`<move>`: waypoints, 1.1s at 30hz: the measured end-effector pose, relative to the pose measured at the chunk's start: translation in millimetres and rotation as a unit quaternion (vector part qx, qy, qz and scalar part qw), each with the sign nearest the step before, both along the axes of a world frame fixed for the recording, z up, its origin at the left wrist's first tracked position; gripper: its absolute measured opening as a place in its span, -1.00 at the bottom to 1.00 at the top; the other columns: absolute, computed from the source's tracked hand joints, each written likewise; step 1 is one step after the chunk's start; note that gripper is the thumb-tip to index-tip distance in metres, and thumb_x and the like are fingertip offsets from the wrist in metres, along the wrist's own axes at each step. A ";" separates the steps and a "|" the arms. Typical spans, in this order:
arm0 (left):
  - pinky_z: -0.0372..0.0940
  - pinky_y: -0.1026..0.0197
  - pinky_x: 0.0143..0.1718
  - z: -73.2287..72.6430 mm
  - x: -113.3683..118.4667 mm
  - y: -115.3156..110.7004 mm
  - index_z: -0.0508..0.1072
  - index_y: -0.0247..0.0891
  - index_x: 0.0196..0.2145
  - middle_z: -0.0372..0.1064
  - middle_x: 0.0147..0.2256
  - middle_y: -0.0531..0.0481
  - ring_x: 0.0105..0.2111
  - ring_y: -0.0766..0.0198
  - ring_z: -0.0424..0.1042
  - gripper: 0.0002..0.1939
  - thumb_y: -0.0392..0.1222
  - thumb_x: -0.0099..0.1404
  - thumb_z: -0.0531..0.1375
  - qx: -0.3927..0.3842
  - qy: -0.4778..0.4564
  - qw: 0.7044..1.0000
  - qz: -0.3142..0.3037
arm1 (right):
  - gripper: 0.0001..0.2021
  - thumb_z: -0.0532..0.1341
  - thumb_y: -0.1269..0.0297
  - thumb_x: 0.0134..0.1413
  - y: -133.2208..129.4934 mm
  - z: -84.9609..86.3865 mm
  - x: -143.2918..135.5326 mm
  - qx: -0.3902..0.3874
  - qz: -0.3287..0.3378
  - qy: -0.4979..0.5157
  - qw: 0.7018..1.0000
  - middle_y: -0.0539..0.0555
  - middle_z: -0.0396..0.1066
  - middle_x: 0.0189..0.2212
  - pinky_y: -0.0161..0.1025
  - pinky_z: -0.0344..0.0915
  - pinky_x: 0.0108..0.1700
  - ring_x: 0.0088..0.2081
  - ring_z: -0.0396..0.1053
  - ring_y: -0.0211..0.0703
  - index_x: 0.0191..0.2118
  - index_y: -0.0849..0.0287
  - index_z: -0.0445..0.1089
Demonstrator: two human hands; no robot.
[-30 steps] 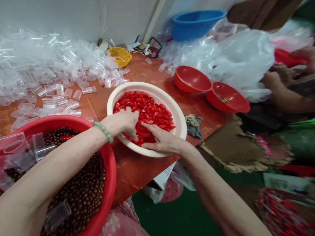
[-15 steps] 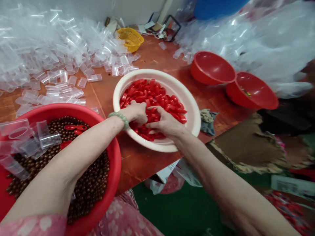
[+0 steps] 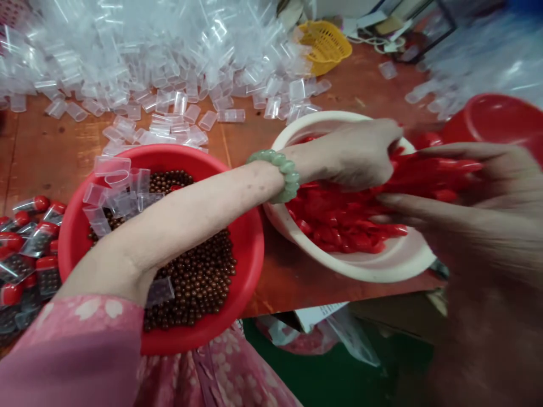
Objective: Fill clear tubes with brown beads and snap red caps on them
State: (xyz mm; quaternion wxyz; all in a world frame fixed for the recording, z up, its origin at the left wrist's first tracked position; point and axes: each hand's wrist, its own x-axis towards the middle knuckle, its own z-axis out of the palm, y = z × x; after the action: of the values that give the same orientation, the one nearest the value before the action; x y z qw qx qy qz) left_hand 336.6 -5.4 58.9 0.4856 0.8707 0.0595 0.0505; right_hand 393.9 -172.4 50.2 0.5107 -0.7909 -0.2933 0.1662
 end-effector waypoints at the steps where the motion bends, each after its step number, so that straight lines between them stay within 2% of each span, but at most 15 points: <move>1: 0.31 0.21 -0.24 10.6 -11.2 3.7 0.49 -0.35 -0.37 0.48 -0.35 -0.01 -0.30 0.24 0.44 -0.86 -0.48 0.14 0.18 0.029 -0.006 0.999 -0.026 | -0.54 0.40 0.33 -0.10 2.9 7.5 -9.0 0.016 0.019 -0.018 1.000 -0.04 0.47 -0.13 0.03 0.48 -0.08 -0.06 0.44 0.07 -0.04 -0.25 0.40; 3: 0.30 0.23 -0.24 30.7 -40.8 11.2 0.49 -0.33 -0.28 0.47 -0.24 -0.04 -0.26 0.25 0.42 -0.83 -0.44 0.17 0.16 0.093 -0.012 0.994 -0.055 | -0.55 0.40 0.34 -0.08 12.2 19.2 -30.0 0.047 0.048 -0.037 0.997 -0.08 0.45 -0.09 0.01 0.43 0.05 -0.02 0.42 0.01 -0.05 -0.26 0.42; 5: 0.29 0.23 -0.23 44.8 -77.1 18.9 0.48 -0.31 -0.26 0.45 -0.21 -0.05 -0.24 0.25 0.41 -0.76 -0.49 0.11 0.17 0.132 -0.006 0.991 -0.033 | -0.57 0.43 0.35 -0.13 24.9 24.7 -53.8 0.088 0.080 -0.022 0.993 -0.07 0.45 -0.06 -0.04 0.46 0.00 -0.03 0.43 -0.02 -0.09 -0.19 0.45; 7: 0.27 0.21 -0.24 48.1 -115.5 27.7 0.47 -0.33 -0.26 0.43 -0.23 -0.07 -0.25 0.22 0.40 -0.75 -0.46 0.04 0.23 0.158 0.015 0.987 0.009 | -0.58 0.44 0.36 -0.18 39.1 21.6 -78.1 0.101 0.150 0.016 0.983 -0.05 0.46 -0.11 -0.10 0.49 -0.06 -0.09 0.45 -0.06 -0.13 -0.12 0.45; 9: 0.26 0.23 -0.29 38.6 -151.5 38.0 0.47 -0.31 -0.21 0.41 -0.27 -0.03 -0.28 0.22 0.39 -0.70 -0.36 0.03 0.26 0.171 0.062 0.983 0.019 | -0.58 0.41 0.36 -0.15 53.1 8.6 -99.9 0.100 0.211 0.085 0.969 -0.07 0.47 -0.18 -0.13 0.48 -0.10 -0.16 0.47 -0.11 -0.11 -0.10 0.40; 11: 0.26 0.26 -0.28 18.5 -181.0 48.9 0.46 -0.29 -0.13 0.40 -0.23 0.00 -0.28 0.25 0.39 -0.61 -0.37 0.01 0.23 0.144 0.109 0.983 0.035 | -0.58 0.37 0.33 -0.06 66.0 -12.5 -115.6 0.053 0.258 0.130 0.956 -0.06 0.45 -0.18 -0.12 0.47 -0.11 -0.18 0.47 -0.14 -0.05 -0.08 0.32; 13: 0.28 0.24 -0.23 -5.7 -201.3 57.6 0.45 -0.28 -0.11 0.40 -0.16 -0.02 -0.23 0.23 0.40 -0.56 -0.35 -0.02 0.25 0.108 0.138 0.982 0.065 | -0.56 0.35 0.29 -0.05 77.3 -36.2 -123.1 0.005 0.307 0.117 0.945 0.00 0.43 -0.13 -0.06 0.43 -0.04 -0.11 0.45 -0.08 -0.01 -0.03 0.28; 15: 0.28 0.20 -0.15 -25.9 -212.1 62.1 0.44 -0.28 -0.07 0.40 -0.11 -0.05 -0.17 0.19 0.40 -0.54 -0.30 0.00 0.26 0.073 0.164 0.980 0.082 | -0.53 0.34 0.26 -0.04 86.4 -55.1 -123.0 -0.042 0.331 0.042 0.942 0.08 0.37 -0.02 0.04 0.30 0.14 0.07 0.35 0.00 0.03 0.04 0.28; 17: 0.27 0.16 -0.10 -36.5 -215.5 62.5 0.44 -0.30 -0.05 0.38 -0.08 -0.09 -0.13 0.15 0.40 -0.55 -0.25 0.06 0.25 0.057 0.179 0.979 0.083 | -0.49 0.33 0.24 -0.03 92.9 -64.1 -118.5 -0.088 0.371 -0.015 0.924 0.12 0.31 0.06 0.08 0.18 0.24 0.15 0.27 0.02 0.09 0.07 0.26; 20: 0.28 0.14 -0.11 -35.8 -214.9 59.6 0.43 -0.33 -0.02 0.38 -0.07 -0.12 -0.15 0.15 0.40 -0.52 -0.15 0.09 0.27 0.054 0.184 0.979 0.066 | -0.43 0.31 0.22 0.02 97.5 -58.6 -112.2 -0.158 0.420 -0.105 0.887 0.17 0.23 0.12 0.08 0.15 0.26 0.18 0.24 0.06 0.17 0.11 0.22; 23: 0.29 0.15 -0.10 -28.0 -216.9 56.4 0.45 -0.33 -0.05 0.40 -0.11 -0.10 -0.17 0.17 0.39 -0.58 -0.10 0.15 0.25 0.059 0.156 0.984 0.056 | -0.44 0.28 0.25 0.05 96.2 -41.2 -114.0 -0.189 0.402 -0.247 0.862 0.24 0.15 0.17 0.16 0.24 0.19 0.17 0.25 0.19 0.20 0.09 0.22; 26: 0.28 0.12 -0.04 -24.0 -225.3 51.6 0.50 -0.33 -0.16 0.43 -0.15 -0.08 -0.17 0.22 0.39 -0.75 -0.23 0.25 0.12 0.050 0.096 0.986 0.127 | -0.52 0.23 0.28 0.12 89.7 -24.0 -125.4 -0.166 0.343 -0.342 0.859 0.29 0.18 0.16 0.21 0.30 0.10 0.13 0.30 0.24 0.17 0.11 0.25; 29: 0.32 0.13 -0.07 -23.7 -239.8 42.9 0.50 -0.32 -0.21 0.46 -0.20 -0.03 -0.21 0.28 0.43 -0.71 -0.38 0.23 0.02 -0.021 0.037 0.975 0.219 | -0.72 0.18 0.28 0.19 79.7 -12.7 -143.0 -0.100 0.306 -0.351 0.879 0.20 0.37 -0.03 0.08 0.36 0.04 -0.01 0.40 0.09 0.02 0.12 0.35; 31: 0.36 0.16 -0.14 -24.2 -252.9 35.9 0.49 -0.30 -0.22 0.47 -0.25 0.01 -0.24 0.32 0.45 -0.67 -0.42 0.22 -0.03 -0.077 0.022 0.967 0.243 | -0.87 0.17 0.27 0.21 72.7 -9.3 -156.6 -0.047 0.325 -0.317 0.890 0.10 0.43 -0.23 -0.07 0.40 -0.08 -0.18 0.44 -0.06 -0.14 0.09 0.39; 33: 0.38 0.21 -0.22 -25.6 -268.6 29.1 0.48 -0.29 -0.24 0.48 -0.30 0.03 -0.30 0.34 0.47 -0.67 -0.43 0.21 -0.04 -0.119 0.028 0.960 0.252 | -0.93 0.17 0.27 0.22 67.0 -9.7 -171.2 -0.033 0.414 -0.274 0.867 0.05 0.41 -0.33 -0.18 0.40 -0.19 -0.28 0.42 -0.14 -0.23 0.10 0.38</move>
State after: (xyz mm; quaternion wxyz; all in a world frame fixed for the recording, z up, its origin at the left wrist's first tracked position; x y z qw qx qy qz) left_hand 68.0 23.7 33.3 0.5556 0.7644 0.2957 0.1397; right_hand 222.7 -105.4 40.5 0.2673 -0.6269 -0.7165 0.1486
